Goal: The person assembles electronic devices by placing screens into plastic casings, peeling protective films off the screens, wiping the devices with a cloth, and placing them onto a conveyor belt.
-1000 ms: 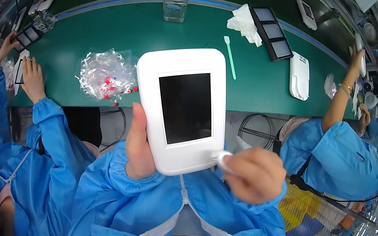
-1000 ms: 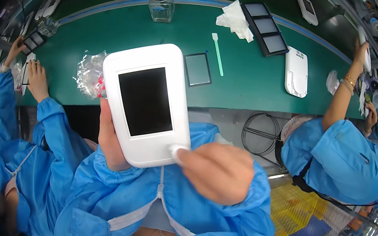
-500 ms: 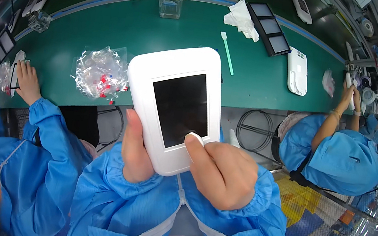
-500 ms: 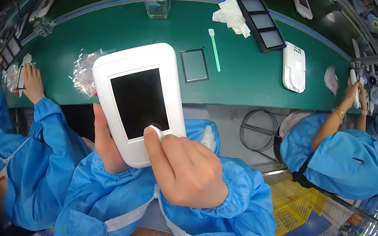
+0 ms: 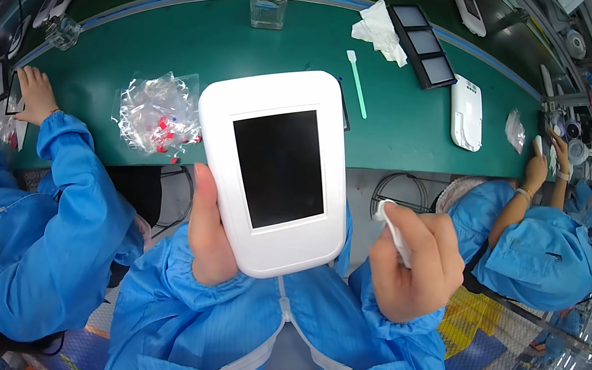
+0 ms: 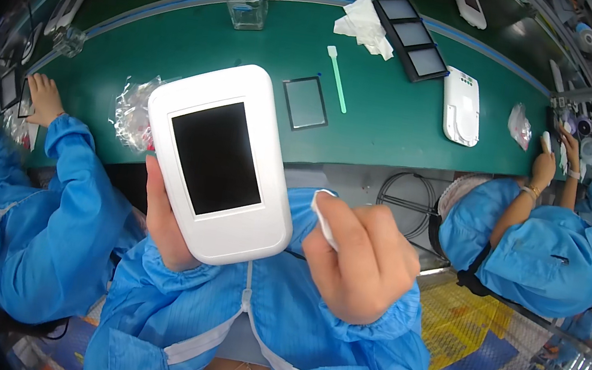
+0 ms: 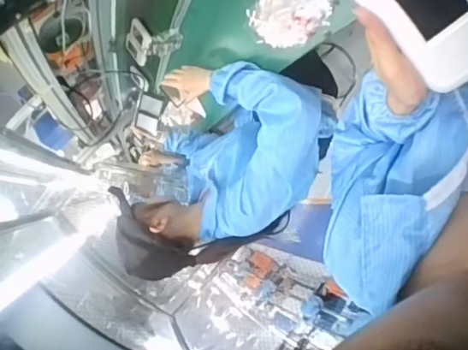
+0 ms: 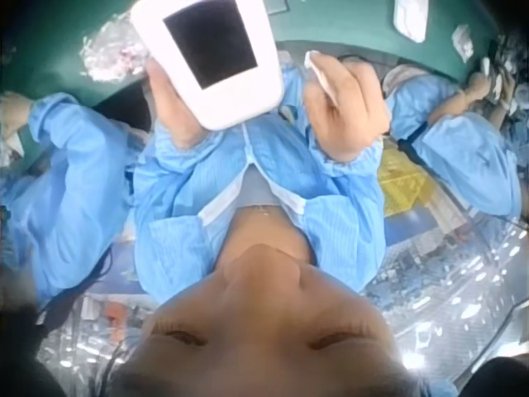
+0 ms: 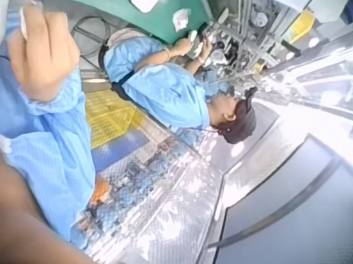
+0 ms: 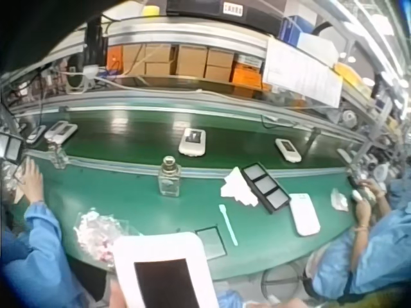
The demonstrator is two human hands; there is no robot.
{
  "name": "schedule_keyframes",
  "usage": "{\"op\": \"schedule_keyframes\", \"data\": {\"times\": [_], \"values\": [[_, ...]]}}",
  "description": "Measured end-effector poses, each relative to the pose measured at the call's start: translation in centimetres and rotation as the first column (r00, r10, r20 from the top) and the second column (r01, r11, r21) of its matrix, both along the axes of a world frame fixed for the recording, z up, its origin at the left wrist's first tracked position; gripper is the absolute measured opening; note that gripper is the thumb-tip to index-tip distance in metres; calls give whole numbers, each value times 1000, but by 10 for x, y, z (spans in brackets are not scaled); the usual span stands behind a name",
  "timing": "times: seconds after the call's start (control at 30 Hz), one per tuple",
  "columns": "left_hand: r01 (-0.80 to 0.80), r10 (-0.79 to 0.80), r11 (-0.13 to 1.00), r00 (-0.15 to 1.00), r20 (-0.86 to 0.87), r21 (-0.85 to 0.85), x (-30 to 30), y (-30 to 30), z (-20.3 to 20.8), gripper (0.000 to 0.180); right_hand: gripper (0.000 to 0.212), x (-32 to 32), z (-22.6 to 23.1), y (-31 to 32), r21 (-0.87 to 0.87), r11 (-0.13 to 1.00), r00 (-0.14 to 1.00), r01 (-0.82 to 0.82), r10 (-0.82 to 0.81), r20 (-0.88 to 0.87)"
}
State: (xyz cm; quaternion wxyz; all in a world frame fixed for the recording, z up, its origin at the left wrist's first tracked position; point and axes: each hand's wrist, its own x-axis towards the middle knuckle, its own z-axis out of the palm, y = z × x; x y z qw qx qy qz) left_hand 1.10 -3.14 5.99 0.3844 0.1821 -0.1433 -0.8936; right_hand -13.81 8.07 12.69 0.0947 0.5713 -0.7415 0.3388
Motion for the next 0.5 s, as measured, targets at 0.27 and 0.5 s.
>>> {"op": "schedule_keyframes", "data": {"times": [0.27,0.5], "values": [[21,-19,998,999,-40,52,-1,2,-1,63,38,8,2,1,0,995,990,-97,96,103],[62,-64,994,998,25,86,1,-1,3,63,33,-23,-18,-13,-32,994,994,107,-107,6]]}}
